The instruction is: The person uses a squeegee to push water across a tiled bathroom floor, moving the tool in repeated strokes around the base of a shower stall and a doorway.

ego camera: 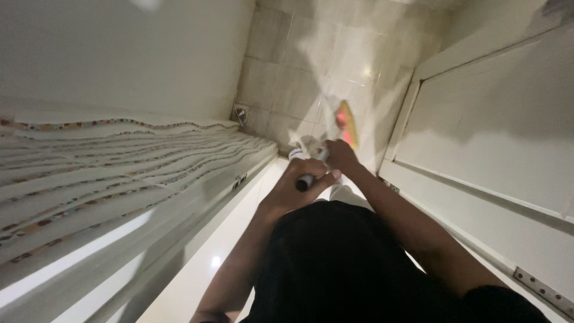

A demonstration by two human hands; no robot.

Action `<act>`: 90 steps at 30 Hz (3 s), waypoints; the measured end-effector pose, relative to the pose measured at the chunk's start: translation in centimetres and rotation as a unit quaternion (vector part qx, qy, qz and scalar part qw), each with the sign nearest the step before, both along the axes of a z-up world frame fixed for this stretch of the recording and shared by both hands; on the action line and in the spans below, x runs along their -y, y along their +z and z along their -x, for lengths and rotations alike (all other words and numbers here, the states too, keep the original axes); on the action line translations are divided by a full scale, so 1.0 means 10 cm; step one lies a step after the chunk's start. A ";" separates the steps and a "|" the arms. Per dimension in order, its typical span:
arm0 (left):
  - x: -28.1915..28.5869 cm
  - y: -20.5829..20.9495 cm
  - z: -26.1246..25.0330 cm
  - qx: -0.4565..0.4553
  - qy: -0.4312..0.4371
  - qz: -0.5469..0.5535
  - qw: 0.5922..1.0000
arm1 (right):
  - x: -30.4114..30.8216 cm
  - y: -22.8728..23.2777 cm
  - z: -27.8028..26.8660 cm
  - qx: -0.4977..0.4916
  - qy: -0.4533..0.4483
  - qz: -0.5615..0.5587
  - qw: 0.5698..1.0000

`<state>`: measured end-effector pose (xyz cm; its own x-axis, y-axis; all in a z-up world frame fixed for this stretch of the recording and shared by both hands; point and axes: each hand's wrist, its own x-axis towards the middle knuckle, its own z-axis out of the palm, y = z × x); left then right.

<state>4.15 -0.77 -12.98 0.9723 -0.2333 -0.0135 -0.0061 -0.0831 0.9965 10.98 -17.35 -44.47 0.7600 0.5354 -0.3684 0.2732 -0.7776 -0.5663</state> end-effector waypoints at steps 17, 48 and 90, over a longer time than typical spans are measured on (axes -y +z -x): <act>0.05 0.35 0.13 0.100 0.101 0.069 0.987 | -0.27 1.01 -0.16 0.049 -0.053 -0.064 0.995; 0.37 0.01 -1.14 0.187 0.367 -0.010 0.911 | -0.88 0.61 -1.76 0.053 0.299 -0.281 0.910; 0.09 -0.27 -3.02 0.216 0.555 0.238 0.767 | -0.81 0.42 -4.83 0.045 0.466 -0.188 0.863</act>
